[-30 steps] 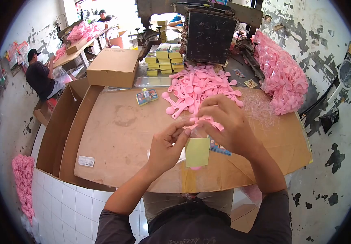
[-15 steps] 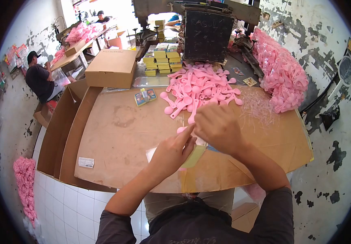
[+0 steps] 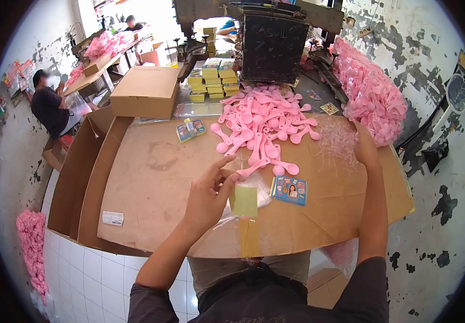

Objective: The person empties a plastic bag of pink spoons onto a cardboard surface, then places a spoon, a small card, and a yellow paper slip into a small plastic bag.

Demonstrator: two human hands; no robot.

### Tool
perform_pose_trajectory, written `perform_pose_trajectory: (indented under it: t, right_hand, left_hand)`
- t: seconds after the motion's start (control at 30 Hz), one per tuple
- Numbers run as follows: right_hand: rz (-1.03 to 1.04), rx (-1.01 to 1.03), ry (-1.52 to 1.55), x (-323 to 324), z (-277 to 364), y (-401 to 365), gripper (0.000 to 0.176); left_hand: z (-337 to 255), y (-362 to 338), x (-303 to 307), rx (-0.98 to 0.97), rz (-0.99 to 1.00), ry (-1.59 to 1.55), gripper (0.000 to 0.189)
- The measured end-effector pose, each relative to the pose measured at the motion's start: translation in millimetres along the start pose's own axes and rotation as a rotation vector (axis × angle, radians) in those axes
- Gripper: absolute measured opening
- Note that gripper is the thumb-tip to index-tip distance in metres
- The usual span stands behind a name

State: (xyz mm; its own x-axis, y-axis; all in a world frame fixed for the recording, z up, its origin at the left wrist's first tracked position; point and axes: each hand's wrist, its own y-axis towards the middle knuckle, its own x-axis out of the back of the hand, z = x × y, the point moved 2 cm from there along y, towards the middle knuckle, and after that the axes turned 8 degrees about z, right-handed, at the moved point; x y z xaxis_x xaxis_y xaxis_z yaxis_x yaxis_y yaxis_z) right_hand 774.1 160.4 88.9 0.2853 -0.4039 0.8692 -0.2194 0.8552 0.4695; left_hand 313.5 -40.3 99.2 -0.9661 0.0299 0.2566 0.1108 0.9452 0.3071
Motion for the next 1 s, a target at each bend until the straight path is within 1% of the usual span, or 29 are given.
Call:
perform_pose_trajectory:
  t: [0.07, 0.1, 0.17, 0.23, 0.3, 0.37, 0.4, 0.5, 0.57, 0.67, 0.8, 0.9, 1.0]
  right_hand:
    - [-0.056, 0.067, 0.028, 14.6, 42.0, -0.3, 0.049]
    - [-0.085, 0.098, 0.041, 25.1, 73.7, -1.4, 0.047]
    - [0.149, 0.062, 0.488, 33.2, 135.2, -5.5, 0.043]
    - [0.425, 0.257, 0.708, 33.7, 187.5, -16.7, 0.044]
    - [0.677, 0.360, 1.025, 32.3, 230.7, -33.3, 0.042]
    - [0.688, 0.381, 1.121, 22.7, 256.2, -41.5, 0.039]
    - [0.693, 0.393, 1.169, 18.5, 262.2, -42.5, 0.037]
    - [0.726, 0.270, 1.364, -8.5, 260.6, -35.4, 0.030]
    - [0.737, 0.269, 1.356, -9.5, 258.6, -32.2, 0.026]
    - [0.732, 0.241, 1.369, -12.4, 254.3, -31.9, 0.023]
    - [0.733, 0.215, 1.377, -20.5, 250.1, -38.1, 0.023]
    - [0.708, 0.237, 1.308, -27.7, 245.5, -40.0, 0.023]
    - [0.629, 0.228, 1.365, -29.7, 250.3, -43.9, 0.023]
  left_hand:
    - [3.4, 0.4, -4.0, -0.005, 0.017, -0.034, 0.042]
    - [3.0, 0.6, -5.8, -0.012, 0.027, -0.025, 0.042]
    - [-0.5, 5.3, -8.3, -0.037, 0.042, -0.009, 0.041]
    - [-8.7, 9.8, -9.1, -0.031, 0.057, -0.042, 0.040]
    - [-11.0, 15.3, -9.7, -0.031, 0.066, -0.067, 0.038]
    - [-7.4, 22.9, -9.7, -0.041, 0.067, -0.088, 0.036]
    - [-3.2, 27.5, -8.5, -0.038, 0.083, -0.105, 0.035]
    - [7.6, 37.1, -4.6, -0.015, 0.108, -0.199, 0.034]
    - [11.0, 39.4, -4.0, 0.025, 0.104, -0.326, 0.034]
    - [26.5, 38.5, -4.3, 0.014, 0.177, -0.409, 0.036]
    - [41.2, 34.9, -10.3, 0.075, 0.231, -0.395, 0.036]
    - [49.7, 33.3, -8.2, 0.129, 0.239, -0.345, 0.033]
    - [47.2, 30.9, -8.4, 0.144, 0.227, -0.320, 0.030]
